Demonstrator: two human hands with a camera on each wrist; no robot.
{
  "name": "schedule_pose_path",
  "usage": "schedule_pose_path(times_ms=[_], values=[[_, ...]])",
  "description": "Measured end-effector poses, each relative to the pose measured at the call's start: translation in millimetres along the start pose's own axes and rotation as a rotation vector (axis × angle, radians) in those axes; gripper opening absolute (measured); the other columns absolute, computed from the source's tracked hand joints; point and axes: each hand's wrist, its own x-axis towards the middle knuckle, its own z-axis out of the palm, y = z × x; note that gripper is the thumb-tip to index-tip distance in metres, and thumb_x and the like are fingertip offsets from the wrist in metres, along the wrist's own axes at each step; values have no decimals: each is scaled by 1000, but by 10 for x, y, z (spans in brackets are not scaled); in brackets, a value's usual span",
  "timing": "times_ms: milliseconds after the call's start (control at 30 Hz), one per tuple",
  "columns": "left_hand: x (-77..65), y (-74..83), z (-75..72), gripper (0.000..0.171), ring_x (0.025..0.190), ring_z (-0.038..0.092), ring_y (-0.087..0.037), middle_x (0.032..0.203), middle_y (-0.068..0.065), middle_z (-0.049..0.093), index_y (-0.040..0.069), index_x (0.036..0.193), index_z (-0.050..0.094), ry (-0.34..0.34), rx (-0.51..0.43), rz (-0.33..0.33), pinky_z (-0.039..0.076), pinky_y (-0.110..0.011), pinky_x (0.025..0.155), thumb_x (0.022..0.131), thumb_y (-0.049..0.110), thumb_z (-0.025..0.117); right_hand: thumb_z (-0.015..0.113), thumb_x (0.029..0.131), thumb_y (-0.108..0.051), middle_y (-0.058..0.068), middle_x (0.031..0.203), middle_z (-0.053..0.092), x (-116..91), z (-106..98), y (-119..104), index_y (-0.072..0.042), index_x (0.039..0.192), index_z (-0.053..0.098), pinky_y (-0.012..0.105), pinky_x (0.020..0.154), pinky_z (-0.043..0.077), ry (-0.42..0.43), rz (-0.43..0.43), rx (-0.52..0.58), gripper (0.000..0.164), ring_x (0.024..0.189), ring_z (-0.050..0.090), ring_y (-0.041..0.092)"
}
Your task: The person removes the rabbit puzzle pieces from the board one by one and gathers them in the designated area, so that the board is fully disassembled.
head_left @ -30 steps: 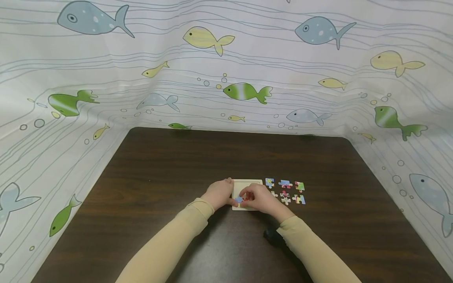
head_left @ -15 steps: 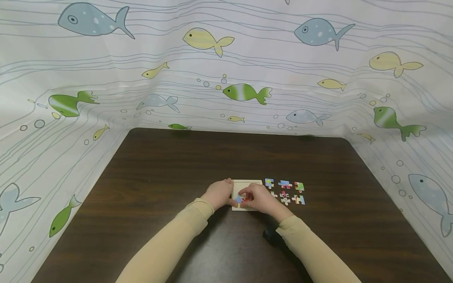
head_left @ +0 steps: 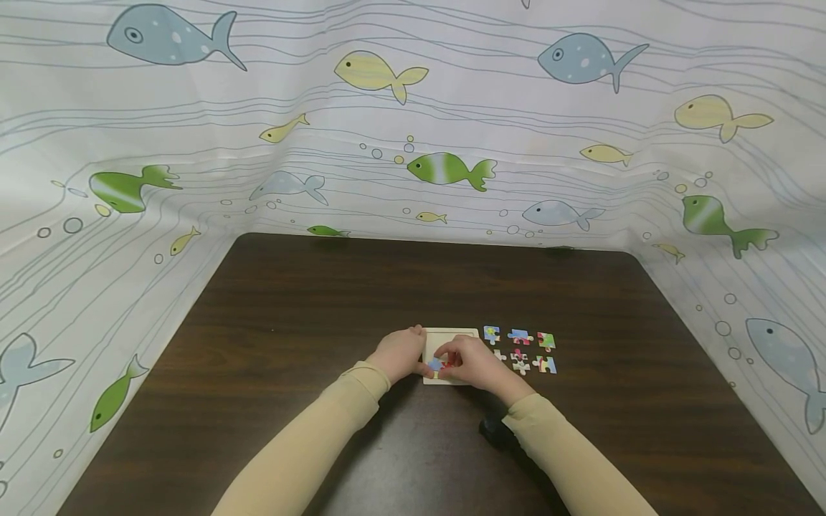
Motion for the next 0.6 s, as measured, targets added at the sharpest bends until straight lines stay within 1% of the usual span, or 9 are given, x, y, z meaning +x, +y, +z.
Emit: schedule_pose_path(times_ms=[167,233,333,400,533,600], values=[[-3,-3,-5,84,117,58,-26,135,-19,53,-5,131,52,-8,-5,4,53,-35,88,71,48,78,79,77,-12,-2,72,55,11,-1,-5,-6,98,72,20,56,42,-2,6,5,23,64,47,8],[-3,-8,-4,83,116,59,-26,134,-19,54,-5,129,53,-2,-8,9,53,-35,87,70,49,78,79,77,-12,-2,72,55,12,-1,-3,-6,98,72,20,56,43,-1,7,4,24,64,47,8],[-6,-16,-3,81,107,63,-26,130,-19,56,-5,122,57,16,-16,23,55,-35,82,67,50,80,79,77,-13,-2,72,55,10,-2,0,-6,99,71,20,56,43,-5,9,5,24,63,47,7],[-12,-21,-3,78,96,65,-25,122,-17,61,-3,114,58,26,-18,38,56,-36,77,64,50,82,79,77,-13,-2,72,54,9,-2,2,-7,100,71,20,56,43,-10,14,3,24,62,46,6],[-25,-28,-8,73,80,63,-21,106,-13,61,-1,105,59,30,-15,61,56,-35,70,61,51,84,78,78,-14,-3,72,54,8,0,-3,-8,100,71,20,57,43,-18,23,1,24,62,46,6],[-29,-29,-13,73,78,62,-20,103,-12,61,-1,104,59,26,-11,63,56,-34,69,60,51,84,78,78,-14,-3,72,54,8,4,-2,-8,100,71,20,57,43,-18,24,0,25,62,46,6]])
